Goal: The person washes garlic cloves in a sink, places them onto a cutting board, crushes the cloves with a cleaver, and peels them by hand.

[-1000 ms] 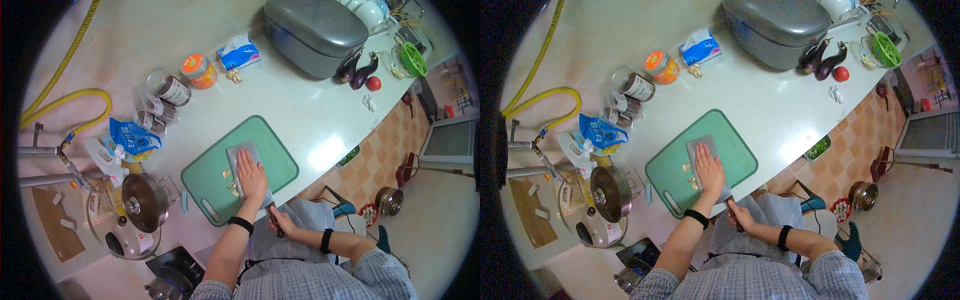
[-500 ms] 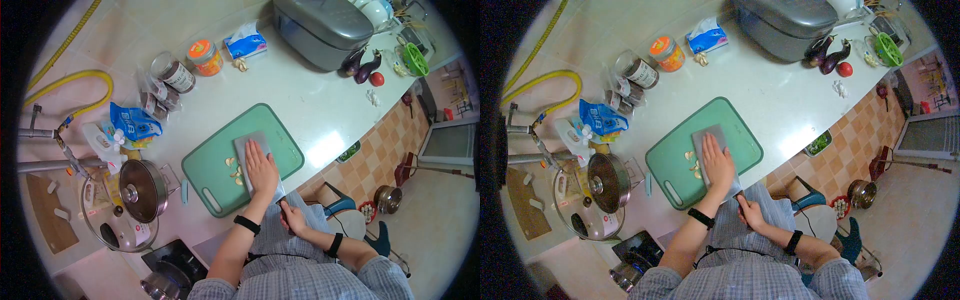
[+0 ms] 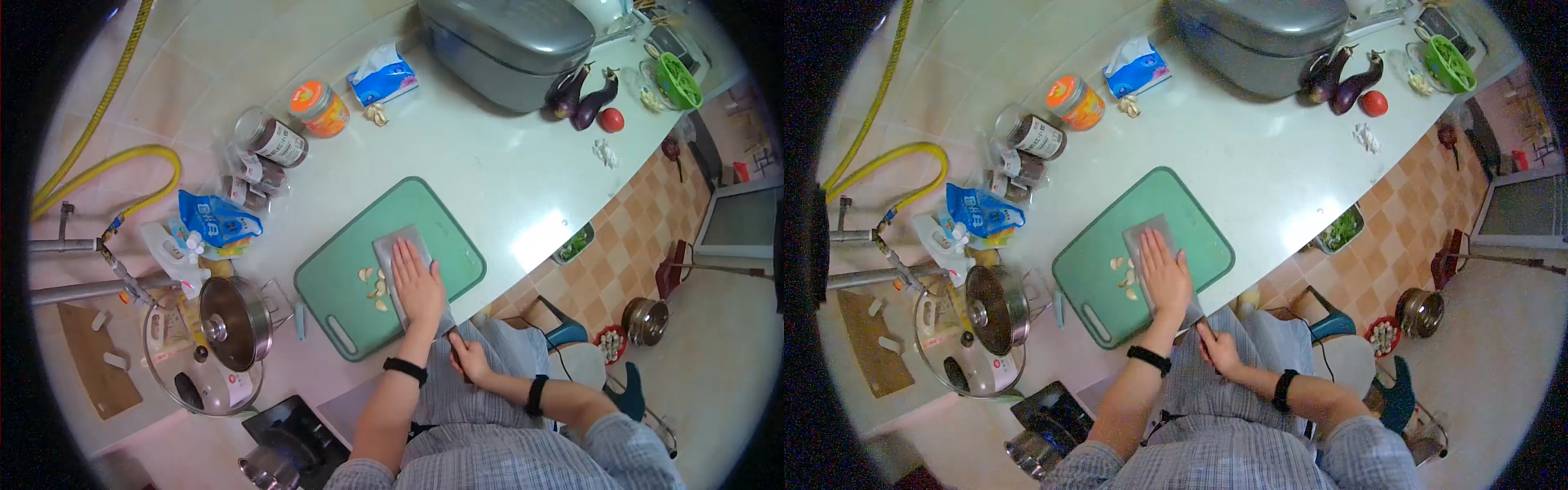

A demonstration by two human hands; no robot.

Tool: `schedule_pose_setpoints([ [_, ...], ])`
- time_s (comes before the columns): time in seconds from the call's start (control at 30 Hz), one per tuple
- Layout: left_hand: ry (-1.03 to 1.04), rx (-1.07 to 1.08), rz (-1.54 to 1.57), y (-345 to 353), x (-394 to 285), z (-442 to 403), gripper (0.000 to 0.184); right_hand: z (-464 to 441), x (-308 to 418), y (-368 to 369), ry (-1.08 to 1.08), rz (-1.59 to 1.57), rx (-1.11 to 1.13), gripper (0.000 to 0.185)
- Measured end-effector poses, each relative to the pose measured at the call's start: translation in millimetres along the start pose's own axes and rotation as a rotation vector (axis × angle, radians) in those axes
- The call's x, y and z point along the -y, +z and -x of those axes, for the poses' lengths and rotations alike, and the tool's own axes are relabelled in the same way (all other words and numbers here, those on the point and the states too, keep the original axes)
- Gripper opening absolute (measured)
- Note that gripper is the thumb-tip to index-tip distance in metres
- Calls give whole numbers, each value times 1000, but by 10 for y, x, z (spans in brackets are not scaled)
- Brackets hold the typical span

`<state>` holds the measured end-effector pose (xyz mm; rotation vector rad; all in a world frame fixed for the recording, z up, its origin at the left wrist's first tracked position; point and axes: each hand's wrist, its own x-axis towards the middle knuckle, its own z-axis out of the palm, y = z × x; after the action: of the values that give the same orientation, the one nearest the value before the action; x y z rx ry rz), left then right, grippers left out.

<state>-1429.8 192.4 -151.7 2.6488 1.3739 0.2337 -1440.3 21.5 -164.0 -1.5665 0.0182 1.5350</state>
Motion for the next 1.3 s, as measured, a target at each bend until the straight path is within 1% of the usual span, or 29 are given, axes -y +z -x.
schedule_pose_setpoints([
  [0.1,-6,22,-33,48,-4,42,58,-66,-53,-12,21,-33,15,51],
  [0.2,18,-2,-15,12,-18,3,57,-62,-2,-29,3,-69,66,50],
  [0.27,10,-23,12,17,-19,-10,55,-14,60,-29,0,-89,48,50],
  [0.37,-5,-10,45,-35,-29,-34,52,54,105,-35,-19,-35,40,49],
  [0.4,-9,-6,45,-123,-45,-59,52,89,140,-38,-13,-34,40,49],
  [0.47,-21,-81,193,-443,-96,-142,51,141,251,-36,-59,-17,79,49],
  [0.5,-24,-68,192,-569,-114,-147,51,167,280,-33,-47,-21,77,49],
  [0.57,48,-132,262,-720,-130,-154,51,193,307,-23,-126,-95,72,50],
  [0.6,47,-123,261,-571,-102,-114,51,185,268,-21,-118,-99,71,50],
  [0.67,-30,27,142,-139,-32,5,52,128,146,-29,21,-90,26,49],
  [0.7,-31,25,146,-92,-31,28,52,85,78,-39,19,-86,23,49],
  [0.77,-60,38,58,-18,-36,61,53,-32,-67,-72,24,-8,34,48],
  [0.83,-61,47,52,-1,-27,114,53,-47,-168,-80,42,-26,39,48],
  [0.9,-40,8,46,-8,-9,21,54,-116,-104,-63,8,-43,49,47],
  [1.07,-73,-11,132,-165,2,3,52,112,114,-33,-20,10,52,47],
  [1.1,-71,-11,135,-297,-12,-44,52,146,189,-18,-21,10,49,47],
  [1.17,-2,-141,120,-680,-64,-118,52,220,300,25,-89,-26,134,48],
  [1.2,-5,-137,118,-785,-90,-122,52,234,317,39,-83,-27,136,48],
  [1.23,9,-151,105,-867,-118,-124,54,244,328,54,-135,-52,143,48],
  [1.27,24,-167,94,-895,-133,-116,56,251,323,66,-187,-76,150,49],
  [1.3,21,-166,93,-697,-95,-74,56,186,231,49,-185,-74,151,49],
])
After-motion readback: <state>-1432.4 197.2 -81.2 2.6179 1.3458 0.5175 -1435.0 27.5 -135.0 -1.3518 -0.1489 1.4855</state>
